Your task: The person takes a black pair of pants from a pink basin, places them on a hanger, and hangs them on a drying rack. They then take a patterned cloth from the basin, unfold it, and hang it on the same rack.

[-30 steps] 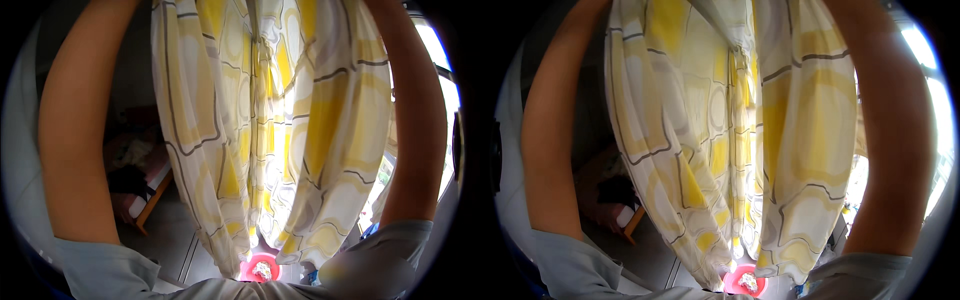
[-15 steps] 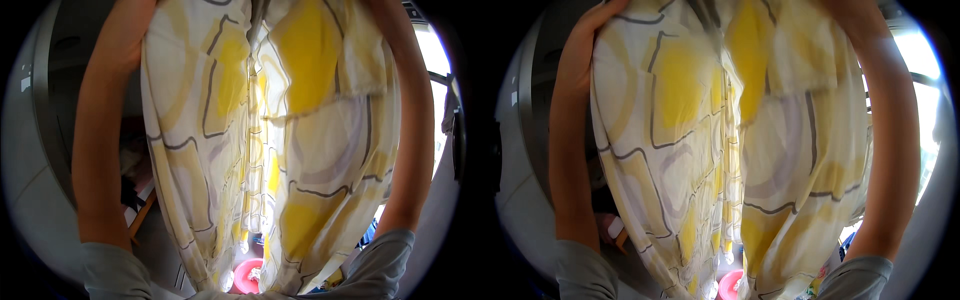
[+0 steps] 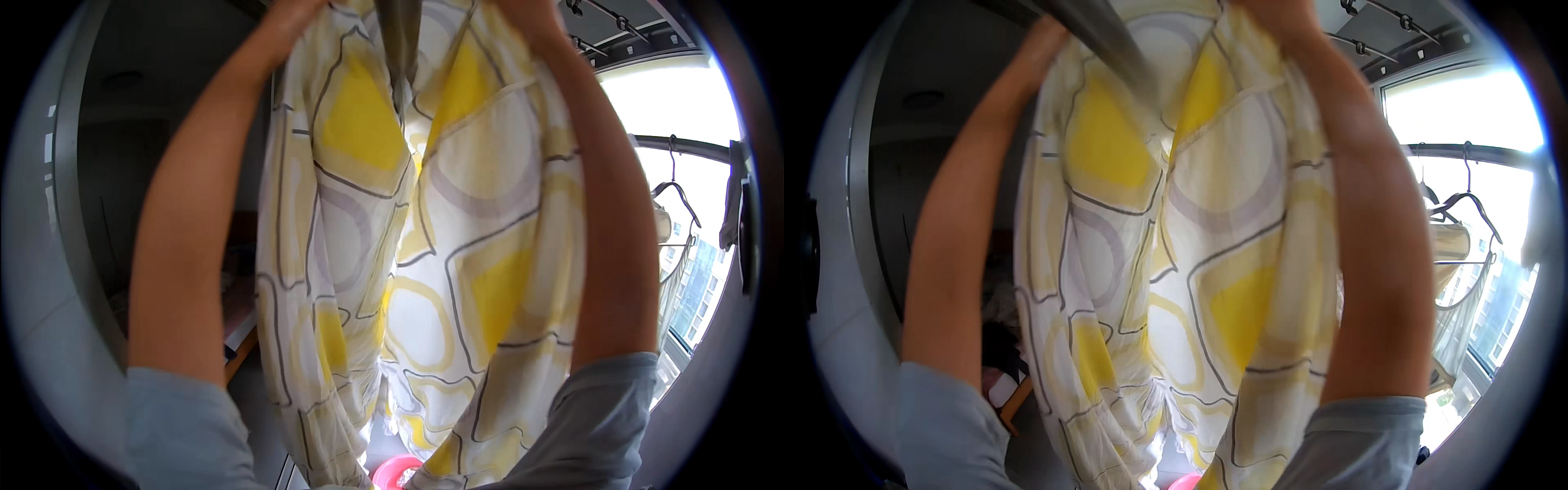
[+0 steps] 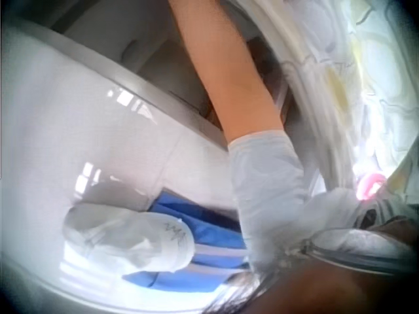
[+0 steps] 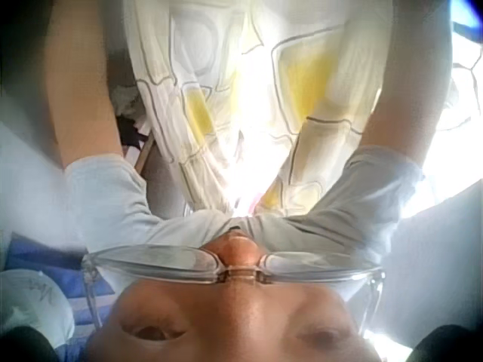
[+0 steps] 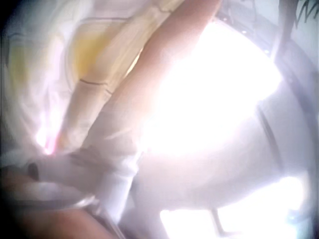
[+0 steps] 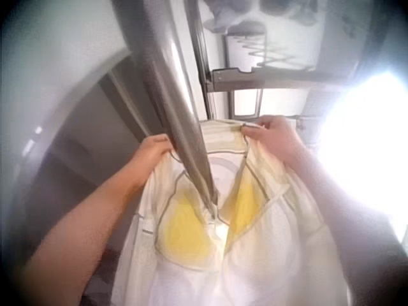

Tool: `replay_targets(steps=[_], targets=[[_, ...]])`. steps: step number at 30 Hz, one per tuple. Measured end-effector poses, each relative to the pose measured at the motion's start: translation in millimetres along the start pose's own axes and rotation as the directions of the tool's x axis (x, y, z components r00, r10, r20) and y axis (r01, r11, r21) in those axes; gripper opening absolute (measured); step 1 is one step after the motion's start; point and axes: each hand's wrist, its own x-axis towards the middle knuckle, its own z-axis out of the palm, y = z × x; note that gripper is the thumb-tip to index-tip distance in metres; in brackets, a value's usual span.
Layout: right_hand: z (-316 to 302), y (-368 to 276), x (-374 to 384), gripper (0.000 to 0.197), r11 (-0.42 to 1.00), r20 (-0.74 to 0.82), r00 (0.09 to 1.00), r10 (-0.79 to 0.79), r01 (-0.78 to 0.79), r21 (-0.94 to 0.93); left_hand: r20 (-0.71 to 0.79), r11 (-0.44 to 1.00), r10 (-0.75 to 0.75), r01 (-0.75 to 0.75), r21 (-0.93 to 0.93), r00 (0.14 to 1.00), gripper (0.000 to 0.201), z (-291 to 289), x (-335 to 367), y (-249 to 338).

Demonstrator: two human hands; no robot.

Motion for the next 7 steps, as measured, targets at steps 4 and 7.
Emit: replay_targets(steps=[4, 7], targets=[[67.1, 114.5, -51.5, 0.063, 0.831, 0.144, 0.961, 0.236, -0.123, -0.543, 0.120, 0.935, -0.141, 0.093, 0.342, 0.983, 0.039, 11.7, -21.0, -143.7], [79.3, 160.5, -118.3, 0.083, 0.805, 0.304, 0.838, 0.453, -0.237, -0.544, 0.192, 0.893, -0.237, 0.136, 0.429, 0.952, 0.024, 52.2, -106.5, -231.5]])
